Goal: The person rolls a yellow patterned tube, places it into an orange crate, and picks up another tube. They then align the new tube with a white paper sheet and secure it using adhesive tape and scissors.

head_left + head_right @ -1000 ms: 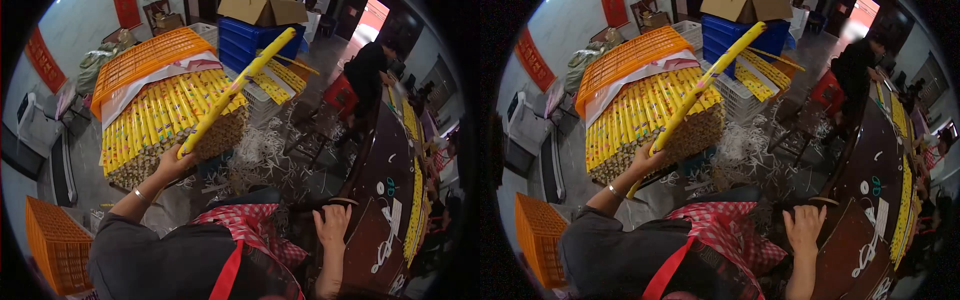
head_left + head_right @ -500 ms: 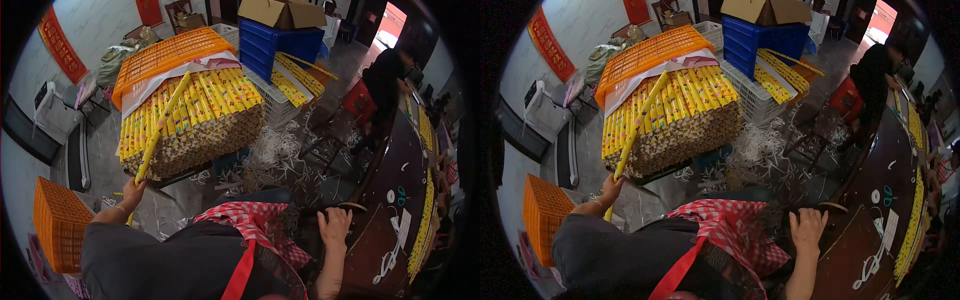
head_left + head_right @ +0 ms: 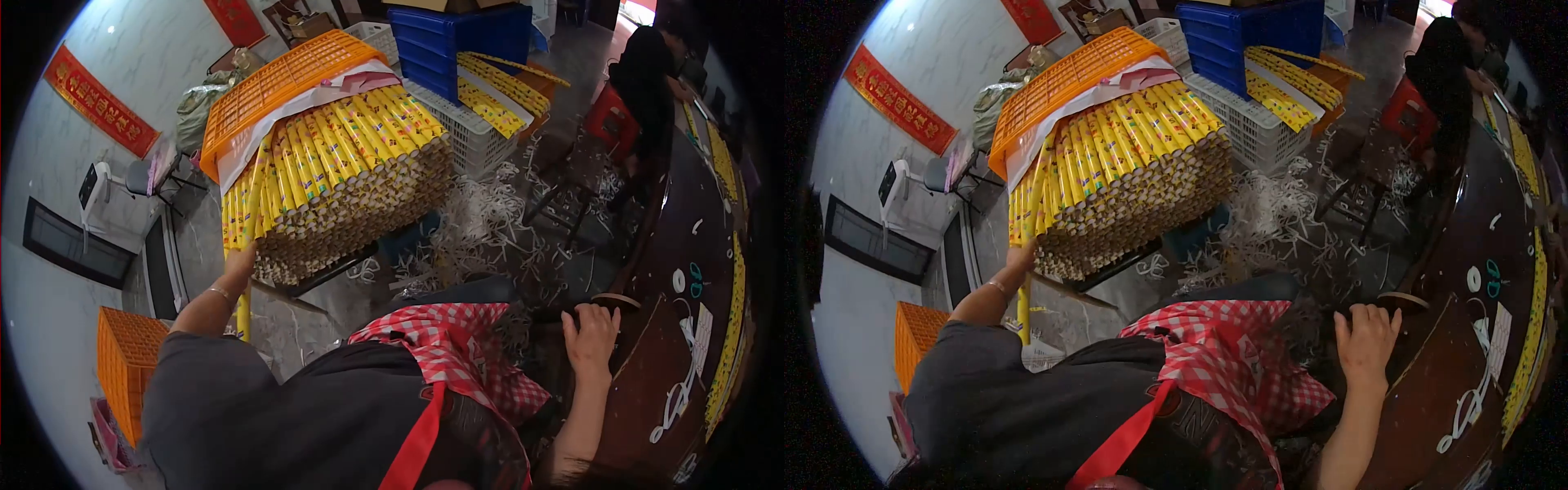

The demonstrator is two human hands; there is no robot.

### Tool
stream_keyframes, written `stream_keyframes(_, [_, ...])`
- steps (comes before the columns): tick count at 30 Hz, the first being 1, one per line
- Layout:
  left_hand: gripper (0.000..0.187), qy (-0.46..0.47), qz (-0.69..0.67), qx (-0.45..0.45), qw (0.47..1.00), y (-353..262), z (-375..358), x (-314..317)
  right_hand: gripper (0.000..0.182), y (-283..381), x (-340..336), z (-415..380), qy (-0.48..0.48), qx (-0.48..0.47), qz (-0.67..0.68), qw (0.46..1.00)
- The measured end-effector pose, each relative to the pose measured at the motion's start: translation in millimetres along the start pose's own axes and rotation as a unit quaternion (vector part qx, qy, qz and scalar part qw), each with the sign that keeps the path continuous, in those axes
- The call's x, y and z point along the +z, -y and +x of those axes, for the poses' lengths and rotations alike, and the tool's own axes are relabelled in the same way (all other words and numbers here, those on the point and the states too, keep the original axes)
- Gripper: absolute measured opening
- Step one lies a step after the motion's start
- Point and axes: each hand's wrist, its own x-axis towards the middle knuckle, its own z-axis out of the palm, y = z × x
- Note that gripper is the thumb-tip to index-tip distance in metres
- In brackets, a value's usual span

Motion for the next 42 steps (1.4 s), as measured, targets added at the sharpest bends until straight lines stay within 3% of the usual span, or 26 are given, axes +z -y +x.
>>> stream_keyframes(1, [0.063, 0.038, -0.044, -0.041, 0.997, 3, 15, 15, 0.021, 0, -1, 0, -0.002, 0.0, 0.006, 1.0])
stream_keyframes(4, [0.063, 0.056, -0.065, -0.03, 0.996, 14, 36, 43, 0.02, -1, 0, -1, 0.022, 0.011, -0.001, 1.0])
stream_keyframes(5, [0.064, -0.006, -0.04, 0.006, 0.999, 48, 69, 66, 0.02, -2, 0, -1, 0.023, 0.01, -0.002, 1.0])
stream_keyframes(8, [0.066, -0.012, -0.029, -0.028, 0.999, 54, 81, 68, 0.02, -4, 3, -2, 0.057, 0.023, 0.004, 0.998])
stream_keyframes(10, [0.068, -0.022, -0.002, -0.044, 0.999, 19, 61, 51, 0.02, -6, 5, -2, 0.075, 0.033, 0.003, 0.997])
stream_keyframes(11, [0.068, 0.004, -0.036, -0.002, 0.999, 13, 66, 45, 0.02, -7, 5, -1, 0.08, 0.031, 0.0, 0.996])
stream_keyframes(13, [0.069, -0.032, 0.026, 0.082, 0.996, -17, 63, 29, 0.021, -7, 3, 0, 0.093, 0.059, 0.013, 0.994])
stream_keyframes(14, [0.071, -0.078, 0.026, 0.088, 0.993, -34, 62, 28, 0.021, -7, 2, 0, 0.096, 0.059, 0.011, 0.994])
stream_keyframes(18, [0.073, -0.045, 0.046, 0.073, 0.995, -74, 84, 32, 0.02, -12, 2, 0, 0.128, 0.076, 0.003, 0.989])
stream_keyframes(20, [0.072, -0.077, 0.012, 0.08, 0.994, -87, 96, 47, 0.02, -13, 1, 0, 0.128, 0.078, -0.005, 0.989])
stream_keyframes(23, [0.066, -0.099, 0.007, 0.093, 0.991, -92, 136, 61, 0.019, -13, -4, 1, 0.136, 0.09, -0.011, 0.987])
stream_keyframes(26, [0.066, -0.057, 0.008, 0.056, 0.997, -116, 162, 57, 0.018, -21, 3, -2, 0.13, 0.09, -0.035, 0.987])
stream_keyframes(28, [0.067, -0.109, -0.014, 0.11, 0.988, -114, 188, 63, 0.02, -26, 4, -3, 0.147, 0.105, -0.064, 0.982])
stream_keyframes(31, [0.062, -0.032, -0.072, 0.157, 0.984, -117, 188, 54, 0.022, -28, 1, -9, 0.149, 0.078, -0.103, 0.98])
stream_keyframes(35, [0.059, -0.031, -0.058, 0.21, 0.976, -99, 211, 67, 0.024, -26, -10, -19, 0.172, 0.107, -0.105, 0.974])
stream_keyframes(37, [0.058, -0.093, -0.082, 0.206, 0.971, -108, 206, 70, 0.024, -38, -10, -30, 0.13, 0.097, -0.132, 0.978])
stream_keyframes(39, [0.058, -0.048, -0.028, 0.179, 0.982, -115, 204, 66, 0.024, -50, -12, -38, 0.124, 0.099, -0.144, 0.977])
stream_keyframes(42, [0.059, -0.124, -0.027, 0.186, 0.974, -118, 202, 71, 0.025, -55, -17, -40, 0.114, 0.113, -0.15, 0.976])
